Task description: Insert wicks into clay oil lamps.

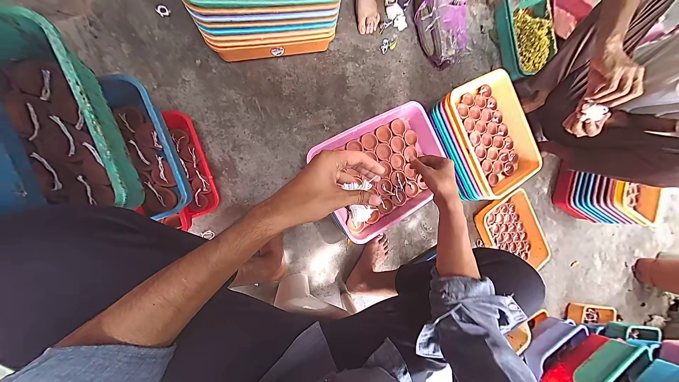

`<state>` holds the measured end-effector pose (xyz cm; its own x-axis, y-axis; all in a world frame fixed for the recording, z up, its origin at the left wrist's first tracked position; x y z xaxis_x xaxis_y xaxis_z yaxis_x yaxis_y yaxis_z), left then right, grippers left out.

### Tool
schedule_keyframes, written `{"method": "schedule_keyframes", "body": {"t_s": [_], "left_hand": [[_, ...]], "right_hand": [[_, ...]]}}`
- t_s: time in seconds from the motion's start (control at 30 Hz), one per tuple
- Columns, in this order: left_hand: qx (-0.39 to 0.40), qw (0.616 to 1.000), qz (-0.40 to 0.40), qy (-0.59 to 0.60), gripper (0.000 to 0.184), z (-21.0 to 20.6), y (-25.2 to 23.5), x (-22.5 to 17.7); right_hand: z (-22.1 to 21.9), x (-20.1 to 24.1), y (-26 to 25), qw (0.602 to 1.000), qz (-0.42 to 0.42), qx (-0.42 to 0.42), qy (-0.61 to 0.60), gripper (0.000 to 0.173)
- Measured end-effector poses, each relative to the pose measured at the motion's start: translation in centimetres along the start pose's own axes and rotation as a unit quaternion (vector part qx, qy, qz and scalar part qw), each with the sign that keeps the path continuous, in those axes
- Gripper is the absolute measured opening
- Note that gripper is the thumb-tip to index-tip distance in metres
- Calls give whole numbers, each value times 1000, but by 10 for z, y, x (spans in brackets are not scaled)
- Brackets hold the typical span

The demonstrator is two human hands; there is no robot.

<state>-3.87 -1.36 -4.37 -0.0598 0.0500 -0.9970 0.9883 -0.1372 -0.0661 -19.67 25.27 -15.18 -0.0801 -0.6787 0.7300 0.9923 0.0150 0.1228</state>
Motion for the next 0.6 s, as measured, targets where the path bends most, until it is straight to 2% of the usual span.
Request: {"method": "schedule_keyframes", "body": {"t_s": [0.07, 0.13, 0.23, 0.3, 0.37, 0.5, 0.6], "left_hand": [[-12, 1000, -25, -6, 48, 2, -1, -7], [-22, 999, -42, -5, 50, 3, -1, -11], [-40, 997, -73, -1, 52, 7, -2, -15], [-51, 996, -75, -1, 53, 10, 0, -17], [-59, 995, -78, 2, 52, 12, 1, -20], [-72, 993, -93, 2, 46, 15, -1, -25], [-62, 995, -76, 2, 44, 12, -1, -26]], "right_hand": [[-12, 55, 40, 987, 9, 99, -127, 23], [-27, 98, 87, 952, 12, 219, -215, 31], [-45, 124, 128, 881, -7, 315, -354, 36], [-54, 131, 144, 841, -16, 324, -433, 41], [-57, 136, 149, 828, -19, 301, -473, 42], [-50, 138, 148, 855, 5, 241, -458, 50], [-44, 138, 149, 861, -1, 202, -467, 47]]}}
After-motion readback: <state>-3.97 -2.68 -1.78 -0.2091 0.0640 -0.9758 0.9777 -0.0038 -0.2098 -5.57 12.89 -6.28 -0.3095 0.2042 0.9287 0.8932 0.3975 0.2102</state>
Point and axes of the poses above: each hand's wrist, its own y-axis away from the middle knuckle, its own z-axis out of the back of the hand, x = y × z, the point moved 9 cm from there along -y, towards the middle knuckle, and after that the axes turned 8 degrees about -x, right-handed, at the moved point
